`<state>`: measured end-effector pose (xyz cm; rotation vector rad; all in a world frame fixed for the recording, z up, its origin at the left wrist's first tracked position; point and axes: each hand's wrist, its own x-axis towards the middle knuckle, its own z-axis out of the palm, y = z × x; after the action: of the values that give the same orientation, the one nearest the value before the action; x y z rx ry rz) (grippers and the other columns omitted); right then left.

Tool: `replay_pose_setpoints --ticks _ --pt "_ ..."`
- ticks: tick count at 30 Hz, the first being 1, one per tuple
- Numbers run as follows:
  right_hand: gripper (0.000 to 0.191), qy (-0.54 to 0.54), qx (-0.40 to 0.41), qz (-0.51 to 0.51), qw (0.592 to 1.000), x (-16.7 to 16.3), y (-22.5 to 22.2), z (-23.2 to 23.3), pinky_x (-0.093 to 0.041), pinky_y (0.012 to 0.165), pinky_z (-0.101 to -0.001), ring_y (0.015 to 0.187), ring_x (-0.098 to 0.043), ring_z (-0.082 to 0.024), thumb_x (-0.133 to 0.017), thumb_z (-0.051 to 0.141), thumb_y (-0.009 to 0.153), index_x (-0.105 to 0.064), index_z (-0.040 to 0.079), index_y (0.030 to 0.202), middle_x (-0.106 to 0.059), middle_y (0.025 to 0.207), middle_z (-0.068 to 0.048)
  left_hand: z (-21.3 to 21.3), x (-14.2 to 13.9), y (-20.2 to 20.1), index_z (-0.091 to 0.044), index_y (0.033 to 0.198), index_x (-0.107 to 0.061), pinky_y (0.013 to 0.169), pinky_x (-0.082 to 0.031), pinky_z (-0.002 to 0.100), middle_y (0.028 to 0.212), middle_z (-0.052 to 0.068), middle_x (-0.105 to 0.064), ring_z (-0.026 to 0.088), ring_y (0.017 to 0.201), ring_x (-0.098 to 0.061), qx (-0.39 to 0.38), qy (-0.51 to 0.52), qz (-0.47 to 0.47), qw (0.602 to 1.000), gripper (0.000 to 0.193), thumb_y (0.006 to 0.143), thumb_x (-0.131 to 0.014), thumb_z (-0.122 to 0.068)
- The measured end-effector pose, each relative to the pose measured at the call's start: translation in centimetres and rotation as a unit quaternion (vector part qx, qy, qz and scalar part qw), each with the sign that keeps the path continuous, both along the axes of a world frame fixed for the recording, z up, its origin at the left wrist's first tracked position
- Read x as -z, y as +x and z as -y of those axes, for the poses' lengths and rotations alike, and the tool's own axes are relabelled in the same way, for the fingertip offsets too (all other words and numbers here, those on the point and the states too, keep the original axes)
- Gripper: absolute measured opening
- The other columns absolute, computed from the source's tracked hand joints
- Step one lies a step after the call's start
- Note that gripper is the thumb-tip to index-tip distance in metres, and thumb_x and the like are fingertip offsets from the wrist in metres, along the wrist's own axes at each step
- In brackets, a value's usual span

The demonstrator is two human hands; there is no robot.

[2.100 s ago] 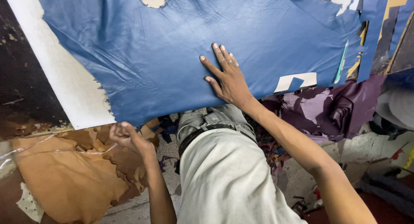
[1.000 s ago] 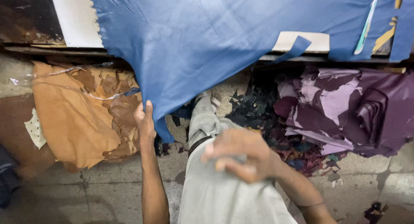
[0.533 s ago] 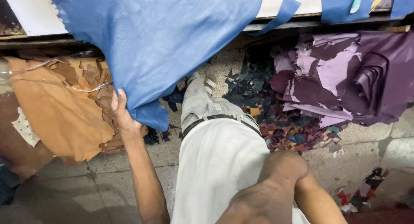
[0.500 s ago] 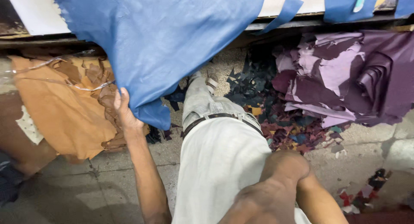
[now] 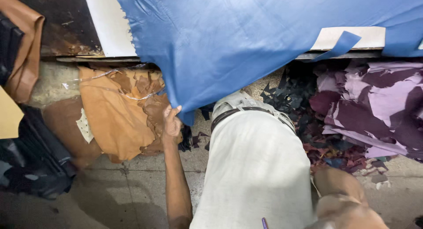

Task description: The person lays a large blue leather hide on a table, smooths it, and uses a green marker to trace around several cardboard pattern pieces. They reposition the patterns and continue tracing outlines on the leather.

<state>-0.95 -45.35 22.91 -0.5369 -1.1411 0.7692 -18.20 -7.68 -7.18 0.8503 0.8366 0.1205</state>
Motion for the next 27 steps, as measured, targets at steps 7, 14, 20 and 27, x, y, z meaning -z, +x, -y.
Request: replay_pose_setpoints --ticks 7,14,20,27 --pt "0.031 -0.105 -0.014 0.012 0.994 0.1 1.2 -5.2 -0.061 0.09 -0.0349 0.099 -0.075 -0.024 -0.06 0.025 0.11 -0.058 0.007 0.136 -0.075 0.114 -0.01 -2.0 1.3 2.2 0.003 0.091 -0.075 0.069 -0.048 0.031 0.086 0.005 -0.07 0.009 0.077 -0.06 0.244 0.215 -0.098 0.941 0.017 0.091 -0.068 -0.012" --pt "0.032 -0.275 -0.049 0.06 0.958 2.2 -1.1 -6.8 -0.06 0.092 -0.0359 0.1 -0.075 -0.025 -0.059 0.026 0.112 -0.057 0.007 0.137 -0.074 0.115 -0.01 -1.5 -0.7 8.0 0.002 0.094 -0.073 0.079 -0.051 0.048 0.094 0.02 -0.07 0.038 0.087 -0.067 0.329 0.617 -0.195 0.688 0.017 0.093 -0.07 -0.016" --pt "0.019 -0.442 0.131 0.182 0.869 -2.4 -1.4 -3.6 -0.059 0.086 -0.0329 0.088 -0.075 -0.015 -0.063 0.031 0.104 -0.07 0.02 0.118 -0.078 0.101 0.003 1.3 -7.2 14.0 -0.001 0.111 -0.069 0.079 -0.054 0.04 0.1 0.013 -0.068 0.031 0.089 -0.071 0.089 0.499 -0.113 0.855 0.016 0.098 -0.06 -0.007" --pt "0.021 -0.256 0.016 0.075 0.964 0.5 4.0 -5.2 -0.06 0.088 -0.0316 0.098 -0.072 -0.016 -0.061 0.024 0.104 -0.069 0.018 0.122 -0.075 0.111 0.002 -3.5 -6.4 23.9 -0.005 0.118 -0.071 0.117 -0.042 0.048 0.133 0.014 -0.059 0.031 0.13 -0.056 0.1 0.668 -0.004 0.738 0.022 0.098 -0.065 -0.001"
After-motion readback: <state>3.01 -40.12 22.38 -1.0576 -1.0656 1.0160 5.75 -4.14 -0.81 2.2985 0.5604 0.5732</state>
